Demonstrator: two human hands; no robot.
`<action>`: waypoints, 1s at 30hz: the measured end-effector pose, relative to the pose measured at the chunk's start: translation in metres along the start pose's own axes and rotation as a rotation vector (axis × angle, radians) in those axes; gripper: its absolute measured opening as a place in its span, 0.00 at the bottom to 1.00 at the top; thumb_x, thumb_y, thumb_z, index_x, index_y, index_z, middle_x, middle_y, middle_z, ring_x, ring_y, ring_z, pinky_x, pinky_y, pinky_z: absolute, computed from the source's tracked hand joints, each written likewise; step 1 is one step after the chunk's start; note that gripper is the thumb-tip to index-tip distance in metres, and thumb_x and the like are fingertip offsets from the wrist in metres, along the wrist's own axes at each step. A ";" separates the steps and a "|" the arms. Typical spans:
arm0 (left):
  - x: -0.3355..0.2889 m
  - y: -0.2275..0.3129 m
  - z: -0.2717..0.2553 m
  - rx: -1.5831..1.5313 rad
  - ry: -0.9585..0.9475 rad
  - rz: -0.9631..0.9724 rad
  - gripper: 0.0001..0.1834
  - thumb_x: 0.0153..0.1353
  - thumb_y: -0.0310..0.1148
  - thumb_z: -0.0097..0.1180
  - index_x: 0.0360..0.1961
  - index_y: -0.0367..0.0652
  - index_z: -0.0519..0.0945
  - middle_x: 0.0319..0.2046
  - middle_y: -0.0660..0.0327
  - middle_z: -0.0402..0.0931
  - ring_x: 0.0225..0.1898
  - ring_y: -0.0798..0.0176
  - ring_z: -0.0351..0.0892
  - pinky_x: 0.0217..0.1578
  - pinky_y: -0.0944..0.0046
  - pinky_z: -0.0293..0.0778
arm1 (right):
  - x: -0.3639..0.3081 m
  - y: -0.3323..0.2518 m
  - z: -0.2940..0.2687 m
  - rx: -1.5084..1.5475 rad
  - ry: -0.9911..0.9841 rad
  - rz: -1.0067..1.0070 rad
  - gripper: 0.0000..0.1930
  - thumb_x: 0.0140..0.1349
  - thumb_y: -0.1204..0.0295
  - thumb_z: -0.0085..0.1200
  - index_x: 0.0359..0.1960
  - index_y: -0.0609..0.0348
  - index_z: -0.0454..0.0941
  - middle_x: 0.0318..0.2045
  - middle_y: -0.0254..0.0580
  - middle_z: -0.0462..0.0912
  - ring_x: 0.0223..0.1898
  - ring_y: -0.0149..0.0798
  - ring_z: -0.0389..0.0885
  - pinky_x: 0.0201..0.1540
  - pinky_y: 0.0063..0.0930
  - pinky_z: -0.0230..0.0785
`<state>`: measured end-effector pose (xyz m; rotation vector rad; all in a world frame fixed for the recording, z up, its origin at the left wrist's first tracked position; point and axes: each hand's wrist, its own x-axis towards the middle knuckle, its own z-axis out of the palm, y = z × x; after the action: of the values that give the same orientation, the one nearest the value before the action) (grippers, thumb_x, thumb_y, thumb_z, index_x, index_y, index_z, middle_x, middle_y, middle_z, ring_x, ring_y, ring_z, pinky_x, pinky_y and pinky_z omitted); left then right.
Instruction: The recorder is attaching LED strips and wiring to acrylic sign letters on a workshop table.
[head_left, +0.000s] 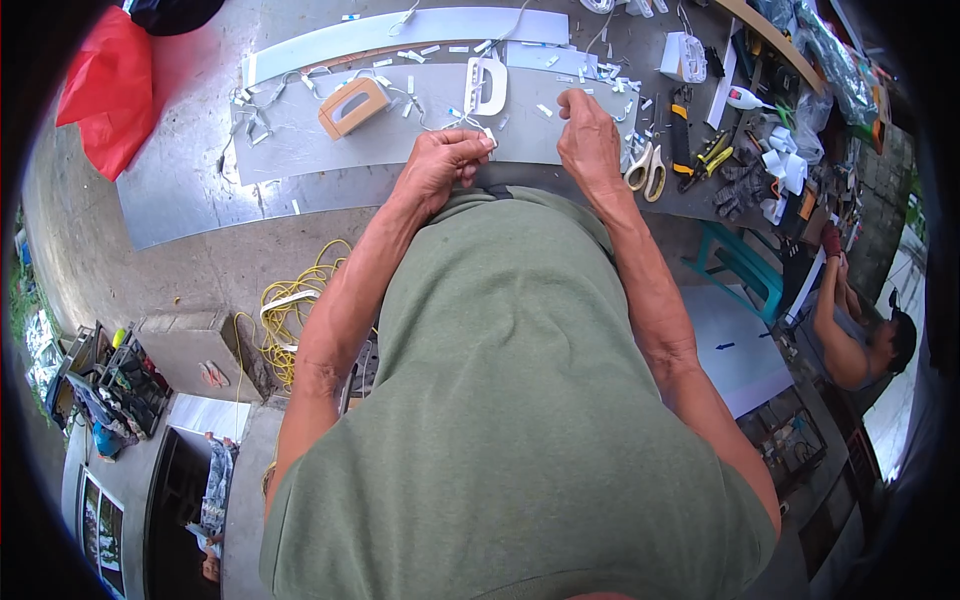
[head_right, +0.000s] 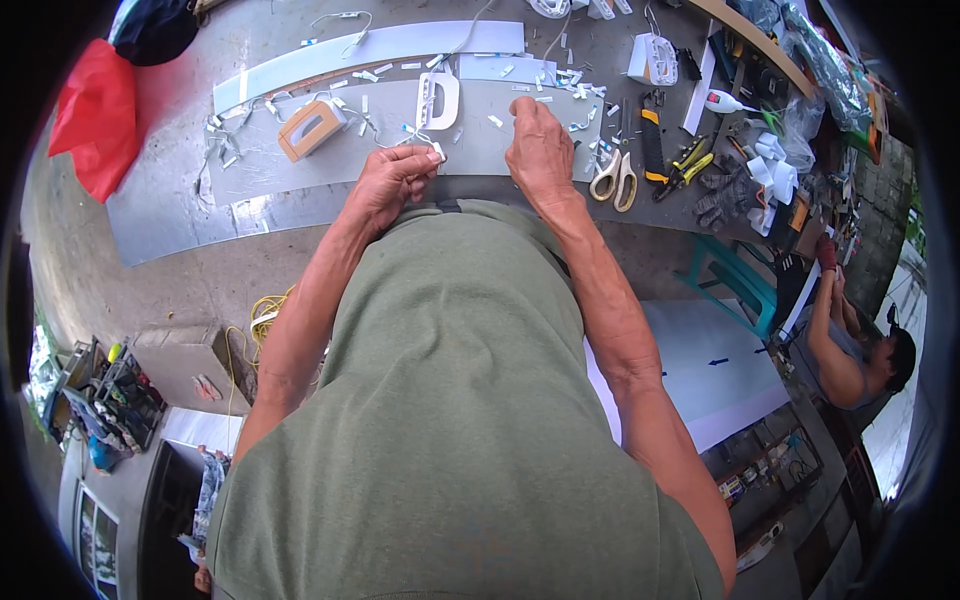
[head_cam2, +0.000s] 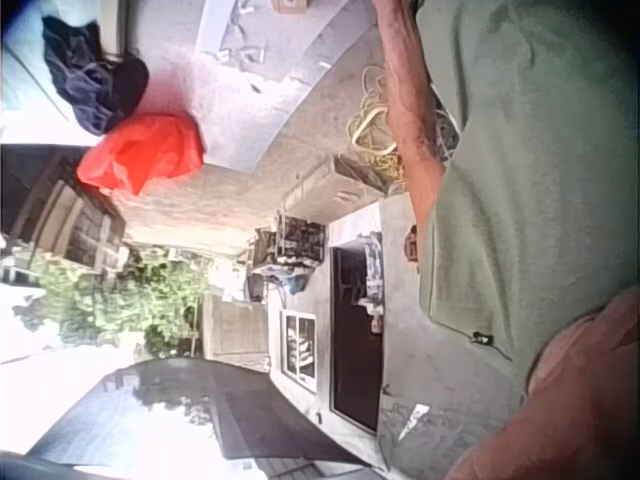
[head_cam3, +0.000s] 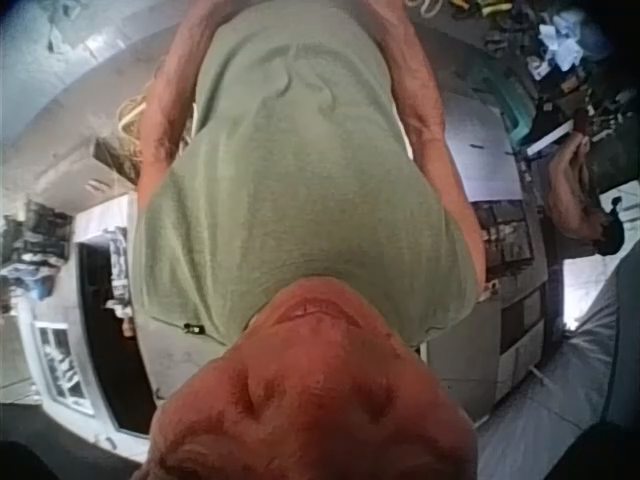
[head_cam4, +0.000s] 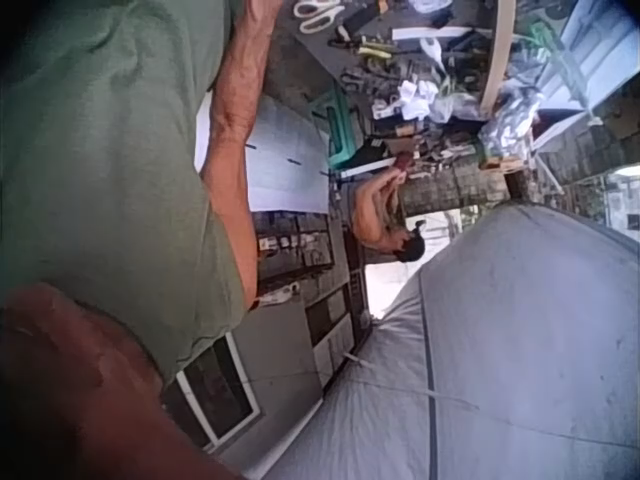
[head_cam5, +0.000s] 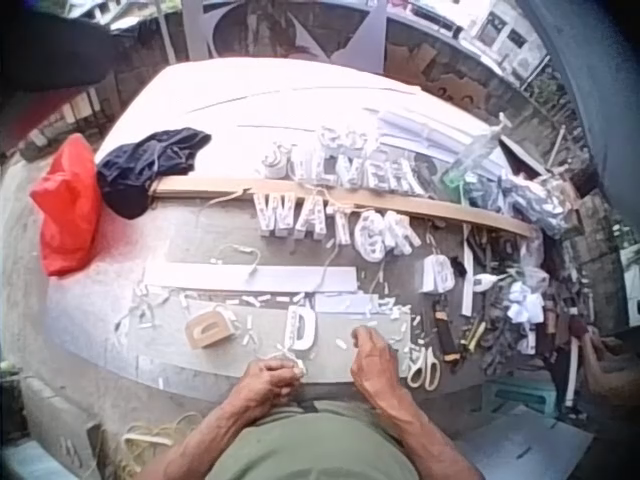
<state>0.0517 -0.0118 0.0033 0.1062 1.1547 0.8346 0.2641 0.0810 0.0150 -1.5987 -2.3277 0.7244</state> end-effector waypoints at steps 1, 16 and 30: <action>0.000 0.002 -0.002 0.002 0.000 0.001 0.09 0.62 0.30 0.67 0.39 0.35 0.85 0.26 0.65 0.79 0.21 0.75 0.68 0.23 0.73 0.63 | -0.001 0.008 -0.004 -0.081 0.012 -0.118 0.08 0.60 0.75 0.57 0.40 0.63 0.79 0.35 0.51 0.85 0.34 0.49 0.85 0.40 0.39 0.76; 0.003 0.003 0.003 0.264 0.053 0.109 0.10 0.59 0.37 0.71 0.34 0.42 0.85 0.23 0.71 0.75 0.17 0.76 0.64 0.19 0.71 0.59 | -0.013 -0.025 0.015 0.779 -0.290 0.284 0.12 0.63 0.66 0.65 0.37 0.64 0.83 0.28 0.32 0.85 0.30 0.23 0.77 0.32 0.21 0.69; -0.001 -0.005 -0.016 1.498 0.394 1.069 0.19 0.51 0.29 0.68 0.46 0.49 0.82 0.42 0.63 0.79 0.53 0.55 0.73 0.55 0.51 0.63 | 0.009 -0.009 0.028 1.046 -0.246 0.292 0.08 0.68 0.71 0.57 0.39 0.66 0.76 0.29 0.39 0.85 0.32 0.29 0.83 0.37 0.24 0.79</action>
<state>0.0405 -0.0207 -0.0054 1.9929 1.9076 0.6899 0.2407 0.0791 -0.0055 -1.3351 -1.3376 1.8691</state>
